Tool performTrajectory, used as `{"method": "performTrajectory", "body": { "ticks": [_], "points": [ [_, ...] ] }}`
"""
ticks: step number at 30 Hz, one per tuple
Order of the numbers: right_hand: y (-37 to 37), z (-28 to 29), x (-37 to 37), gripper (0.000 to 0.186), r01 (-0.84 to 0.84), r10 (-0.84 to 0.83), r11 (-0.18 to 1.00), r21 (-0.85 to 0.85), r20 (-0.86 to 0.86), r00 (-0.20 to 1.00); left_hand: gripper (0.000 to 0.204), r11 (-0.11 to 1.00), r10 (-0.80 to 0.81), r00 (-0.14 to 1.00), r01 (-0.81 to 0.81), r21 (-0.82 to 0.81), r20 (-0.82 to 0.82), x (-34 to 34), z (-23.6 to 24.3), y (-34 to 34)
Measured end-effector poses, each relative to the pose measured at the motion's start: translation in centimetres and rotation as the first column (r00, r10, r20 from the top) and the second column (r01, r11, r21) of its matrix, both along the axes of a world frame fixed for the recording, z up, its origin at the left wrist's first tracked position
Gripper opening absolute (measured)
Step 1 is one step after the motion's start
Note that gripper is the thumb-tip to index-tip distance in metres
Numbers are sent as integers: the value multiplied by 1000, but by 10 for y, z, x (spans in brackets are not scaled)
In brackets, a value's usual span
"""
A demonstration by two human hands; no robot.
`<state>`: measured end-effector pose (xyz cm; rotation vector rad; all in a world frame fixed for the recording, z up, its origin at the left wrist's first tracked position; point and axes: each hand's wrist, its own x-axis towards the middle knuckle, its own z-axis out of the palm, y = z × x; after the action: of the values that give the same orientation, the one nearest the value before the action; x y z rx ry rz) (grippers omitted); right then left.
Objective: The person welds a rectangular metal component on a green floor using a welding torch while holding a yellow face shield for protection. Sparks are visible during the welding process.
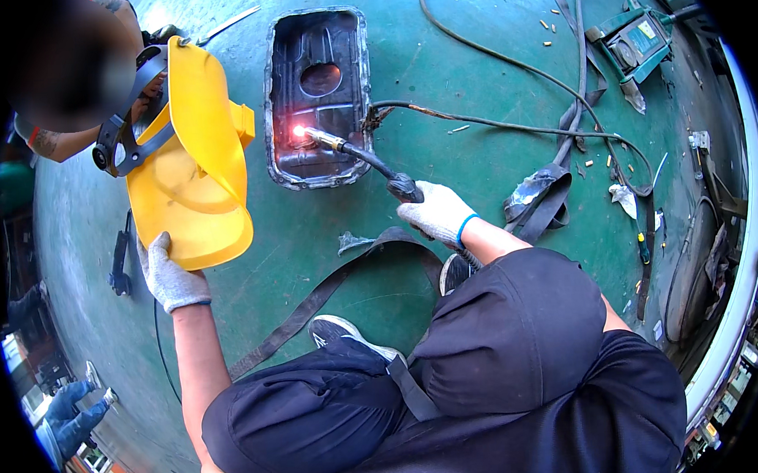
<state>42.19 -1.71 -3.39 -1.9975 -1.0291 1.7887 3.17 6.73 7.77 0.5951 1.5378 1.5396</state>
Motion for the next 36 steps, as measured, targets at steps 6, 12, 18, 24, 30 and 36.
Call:
{"method": "performTrajectory", "body": {
  "ticks": [6, 12, 18, 24, 30, 36],
  "points": [
    [1, 5, -3, 33, 5, -5, 1000, -15, 15, 1000, 54, 996, -50, 995, 55, 64, -87, 10, -8, -3],
    [-2, -1, -3, 29, 63, -64, 997, -41, -34, 997, 53, 941, -283, 939, 311, 135, -196, 23, -20, -11],
    [-1, -4, -4, 29, 43, -44, 999, -27, -33, 999, 56, 894, -390, 889, 428, 133, -240, 33, -17, -14],
    [-1, -1, -3, 30, 17, -17, 1000, -13, -4, 1000, 55, 910, -356, 903, 394, 131, -241, 33, -18, -13],
    [-2, -3, 1, 31, 40, -40, 999, -17, -39, 998, 53, 978, -142, 977, 163, 128, -158, 15, -12, 0],
    [-1, 1, 1, 33, 14, -14, 1000, -4, -9, 1000, 56, 995, 20, 996, -11, 103, -91, 4, 5, 7]
  ]
}}
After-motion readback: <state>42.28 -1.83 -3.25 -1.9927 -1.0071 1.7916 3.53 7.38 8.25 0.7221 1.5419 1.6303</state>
